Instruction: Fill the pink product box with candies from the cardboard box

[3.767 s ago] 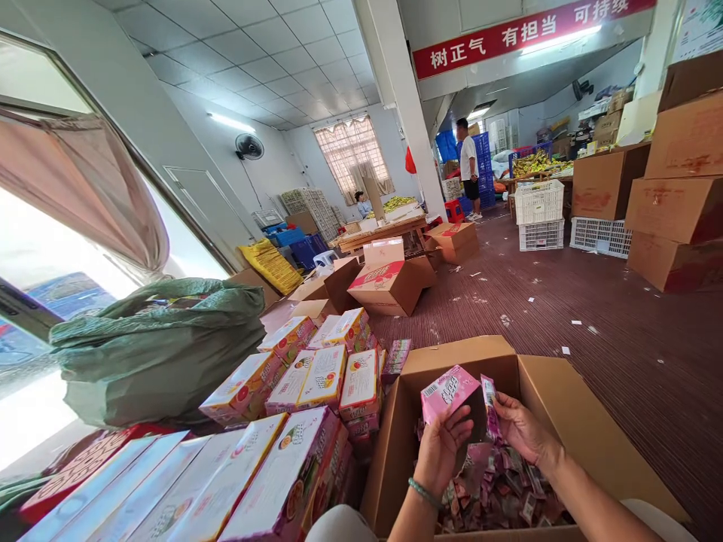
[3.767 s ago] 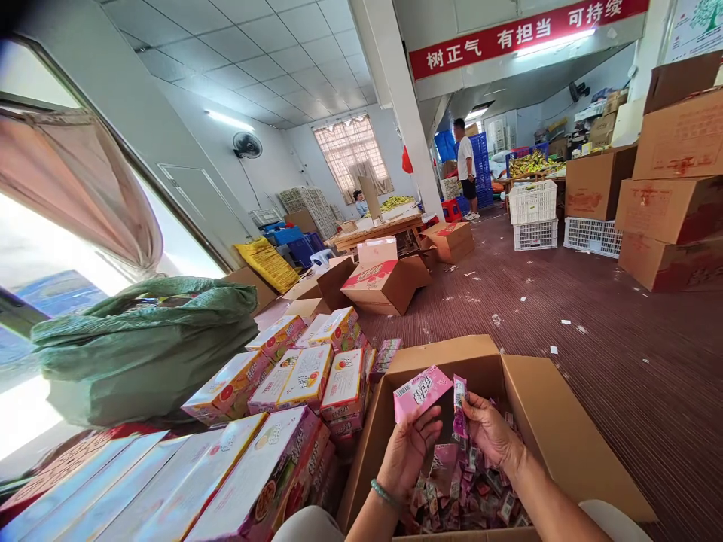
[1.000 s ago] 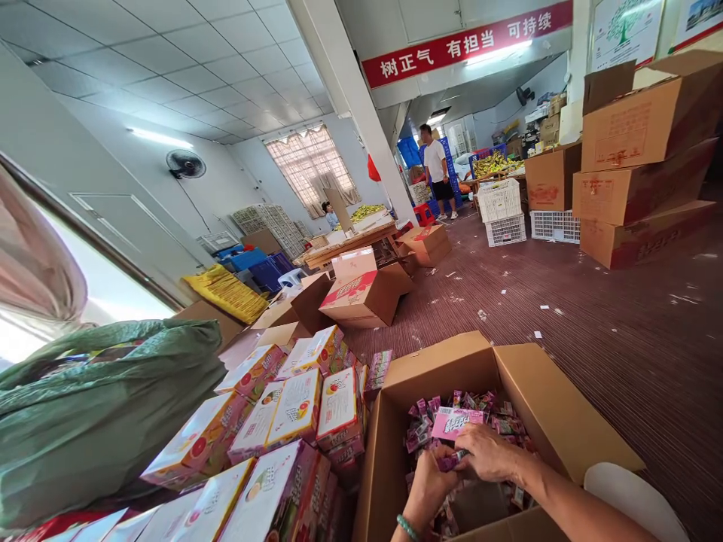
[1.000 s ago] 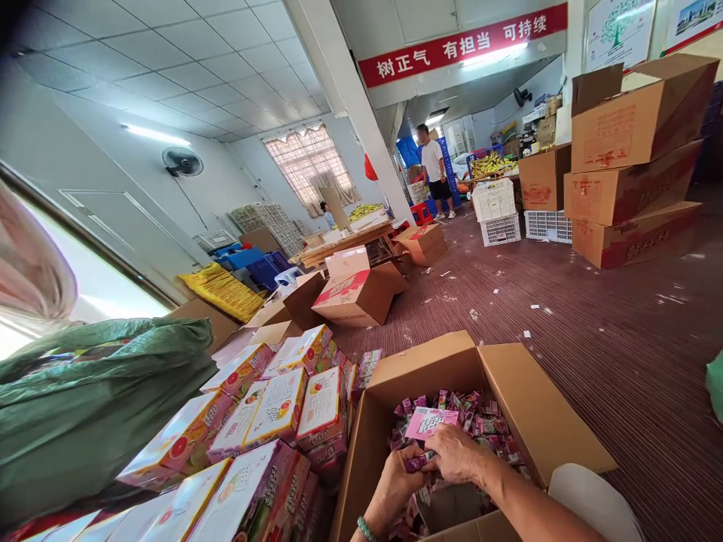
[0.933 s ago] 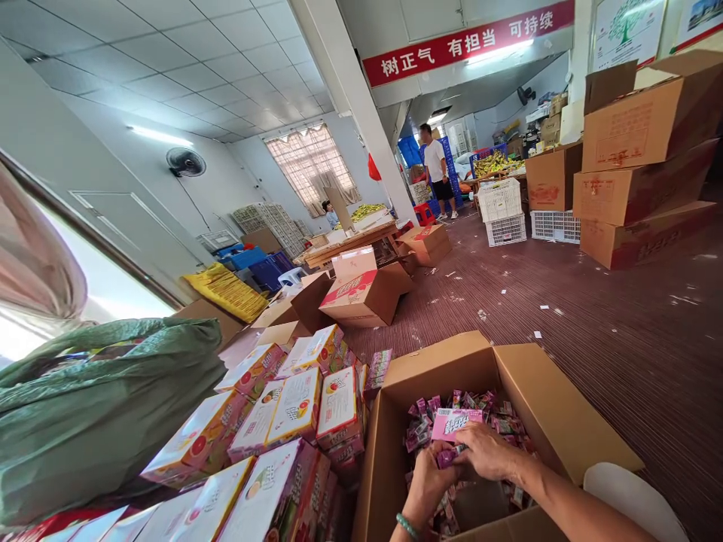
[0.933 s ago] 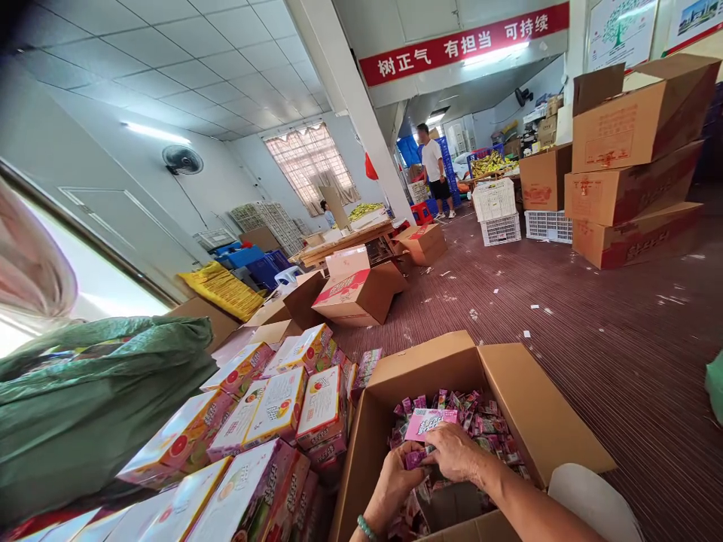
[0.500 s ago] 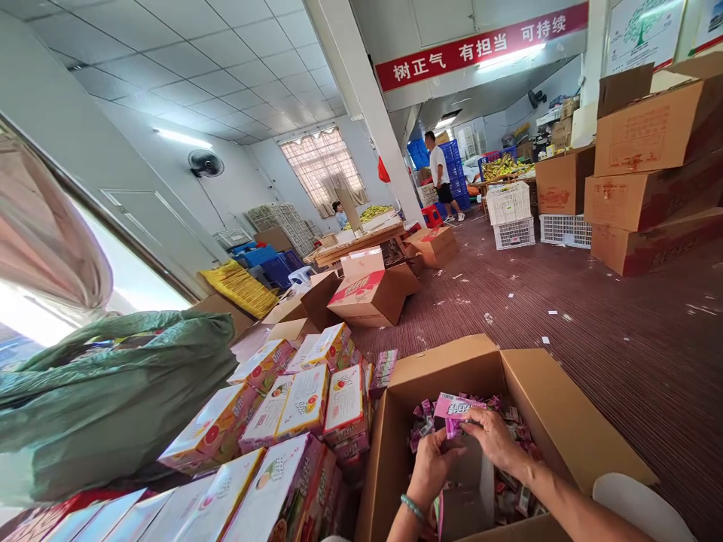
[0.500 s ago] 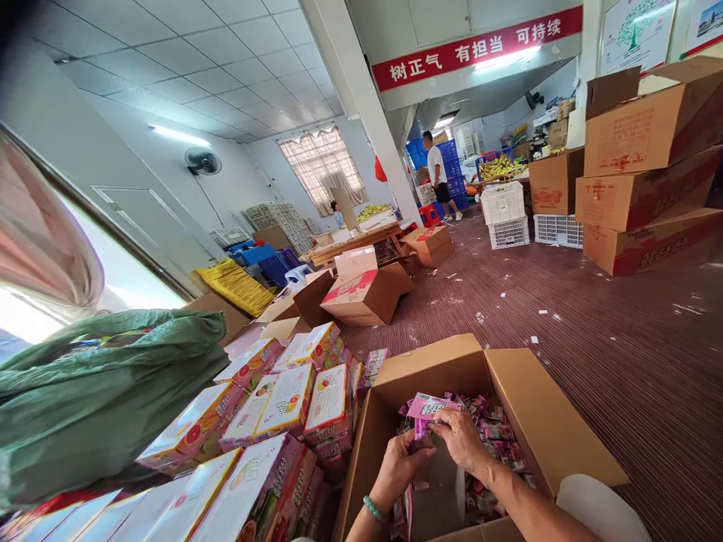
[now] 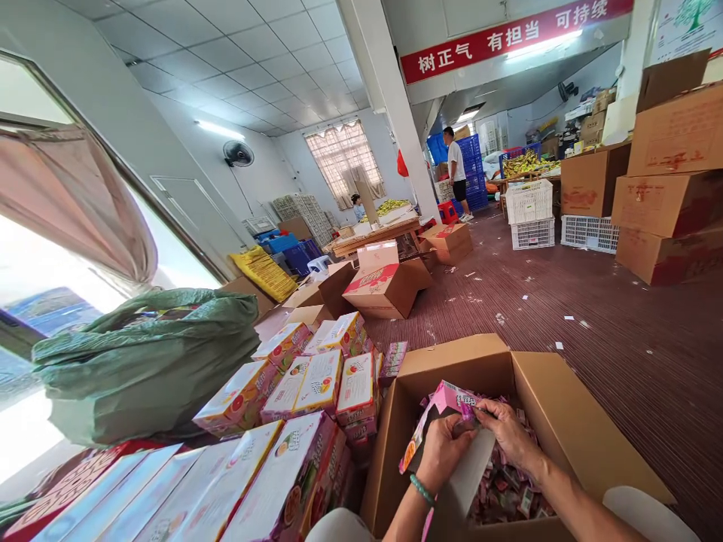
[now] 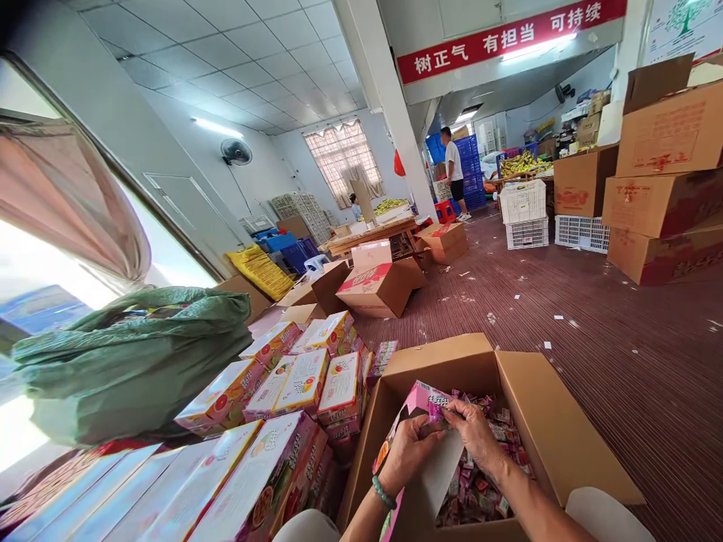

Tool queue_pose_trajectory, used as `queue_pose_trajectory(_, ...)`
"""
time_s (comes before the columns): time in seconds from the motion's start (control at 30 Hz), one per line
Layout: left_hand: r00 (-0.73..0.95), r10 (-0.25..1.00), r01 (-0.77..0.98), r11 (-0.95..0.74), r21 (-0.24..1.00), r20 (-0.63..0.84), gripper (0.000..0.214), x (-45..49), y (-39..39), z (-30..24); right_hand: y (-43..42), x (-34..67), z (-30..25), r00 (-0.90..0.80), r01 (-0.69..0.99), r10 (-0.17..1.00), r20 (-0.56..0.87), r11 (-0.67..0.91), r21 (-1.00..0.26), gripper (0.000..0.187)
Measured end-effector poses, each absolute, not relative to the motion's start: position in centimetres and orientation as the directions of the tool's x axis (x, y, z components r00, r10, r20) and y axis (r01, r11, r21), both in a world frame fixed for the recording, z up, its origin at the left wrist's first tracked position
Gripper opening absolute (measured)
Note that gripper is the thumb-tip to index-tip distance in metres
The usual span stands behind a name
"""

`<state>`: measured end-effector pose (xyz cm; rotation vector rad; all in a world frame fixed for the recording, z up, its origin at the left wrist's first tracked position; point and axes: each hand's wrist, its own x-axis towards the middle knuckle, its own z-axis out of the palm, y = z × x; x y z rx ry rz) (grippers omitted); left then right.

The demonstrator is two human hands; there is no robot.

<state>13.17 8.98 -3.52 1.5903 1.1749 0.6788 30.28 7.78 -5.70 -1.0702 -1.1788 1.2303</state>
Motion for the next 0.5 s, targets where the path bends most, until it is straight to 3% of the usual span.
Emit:
queue_pose_trajectory(0.27,0.336,0.917,0.156,0.171,0.973,-0.215,0.042,14.8,8.7,-2.9,7.4,29.7,-5.9,0.053,-0.469,0.991,-0.124,-0.085,-0.879,0.059)
queue_pose_trajectory(0.33,0.301,0.925,0.143,0.197,0.970,-0.232,0.045,14.8,8.6,-3.4,7.4,30.4,-5.4,0.103,-0.529,0.986,-0.131,-0.057,-0.846,0.059)
queue_pose_trajectory(0.5,0.252,0.945,0.190,0.163,0.968,-0.208,0.043,14.1,8.5,-3.5,7.9,32.0,-4.6,0.151,-0.446,0.987,-0.050,0.023,-0.895,0.059)
